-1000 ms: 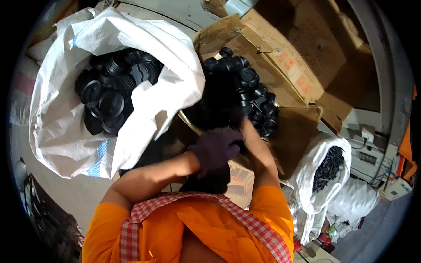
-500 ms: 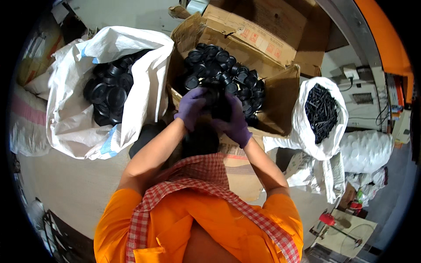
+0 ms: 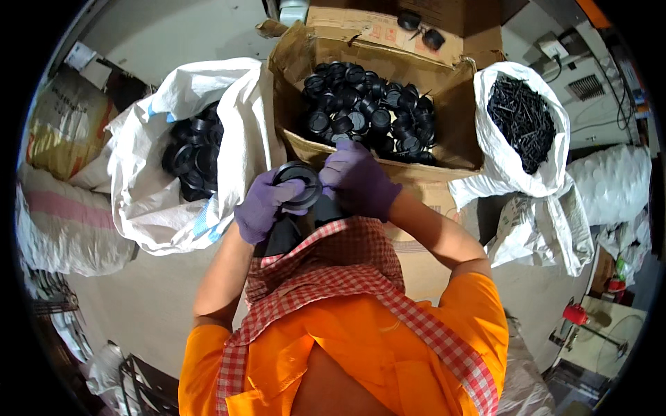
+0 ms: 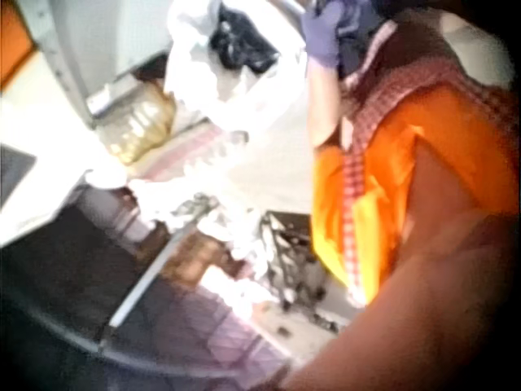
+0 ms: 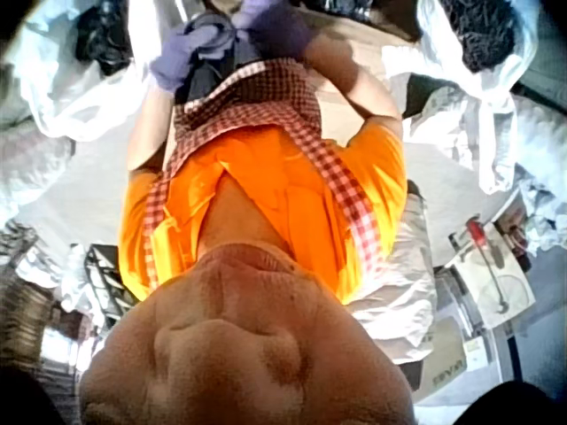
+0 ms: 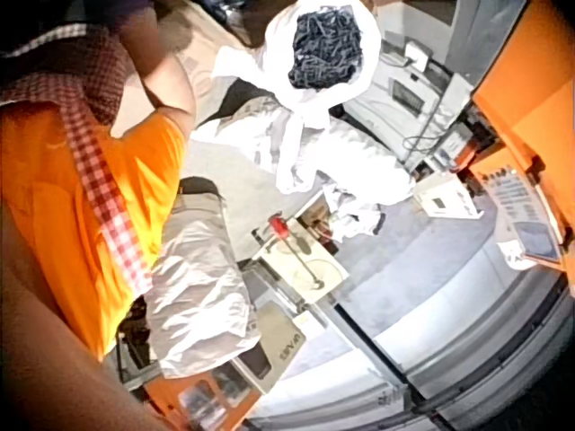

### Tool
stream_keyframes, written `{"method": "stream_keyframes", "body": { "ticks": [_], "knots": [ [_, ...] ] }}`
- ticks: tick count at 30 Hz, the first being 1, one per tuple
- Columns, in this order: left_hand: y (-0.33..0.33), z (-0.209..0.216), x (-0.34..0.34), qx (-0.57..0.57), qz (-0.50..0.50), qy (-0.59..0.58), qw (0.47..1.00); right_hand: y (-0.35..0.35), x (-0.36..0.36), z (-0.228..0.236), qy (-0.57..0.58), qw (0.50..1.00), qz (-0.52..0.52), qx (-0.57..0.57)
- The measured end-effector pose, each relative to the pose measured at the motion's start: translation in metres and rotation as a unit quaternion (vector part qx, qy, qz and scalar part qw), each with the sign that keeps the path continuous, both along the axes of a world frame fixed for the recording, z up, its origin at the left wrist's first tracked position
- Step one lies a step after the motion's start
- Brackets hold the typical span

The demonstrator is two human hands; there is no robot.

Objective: The person picks up a circular black plastic part with their left hand and uses their right hand to insert a long black pin into its center. They repeat this action for multiple parts, picking them from a white bag and placing the assembled pieces into a cardboard box.

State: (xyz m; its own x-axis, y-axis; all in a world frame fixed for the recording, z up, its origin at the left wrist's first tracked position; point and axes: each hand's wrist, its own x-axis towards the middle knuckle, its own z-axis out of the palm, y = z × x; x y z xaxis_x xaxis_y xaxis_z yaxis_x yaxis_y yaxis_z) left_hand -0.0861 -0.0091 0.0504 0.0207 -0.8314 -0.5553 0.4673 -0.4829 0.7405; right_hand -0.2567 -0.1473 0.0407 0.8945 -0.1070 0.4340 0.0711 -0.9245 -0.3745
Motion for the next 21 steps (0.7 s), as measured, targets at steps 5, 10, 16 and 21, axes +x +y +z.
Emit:
{"method": "stream_keyframes", "body": {
  "ticks": [5,10,16,21],
  "knots": [
    [0.021,0.001,-0.003,-0.196,-0.025,-0.390,0.899,0.006,-0.002,-0.011,0.015,0.991,0.116,-0.062],
    [0.029,-0.004,-0.009,-0.257,0.131,-0.240,0.927,0.004,0.017,-0.002,-0.048,0.749,0.428,0.503],
    [0.029,-0.028,-0.028,-0.349,-0.006,-0.362,0.865,0.017,0.045,-0.008,-0.246,0.800,0.086,0.540],
    [0.007,-0.008,-0.024,-0.242,0.142,-0.467,0.839,-0.010,0.054,-0.039,-0.098,0.979,-0.126,0.124]
  ]
}}
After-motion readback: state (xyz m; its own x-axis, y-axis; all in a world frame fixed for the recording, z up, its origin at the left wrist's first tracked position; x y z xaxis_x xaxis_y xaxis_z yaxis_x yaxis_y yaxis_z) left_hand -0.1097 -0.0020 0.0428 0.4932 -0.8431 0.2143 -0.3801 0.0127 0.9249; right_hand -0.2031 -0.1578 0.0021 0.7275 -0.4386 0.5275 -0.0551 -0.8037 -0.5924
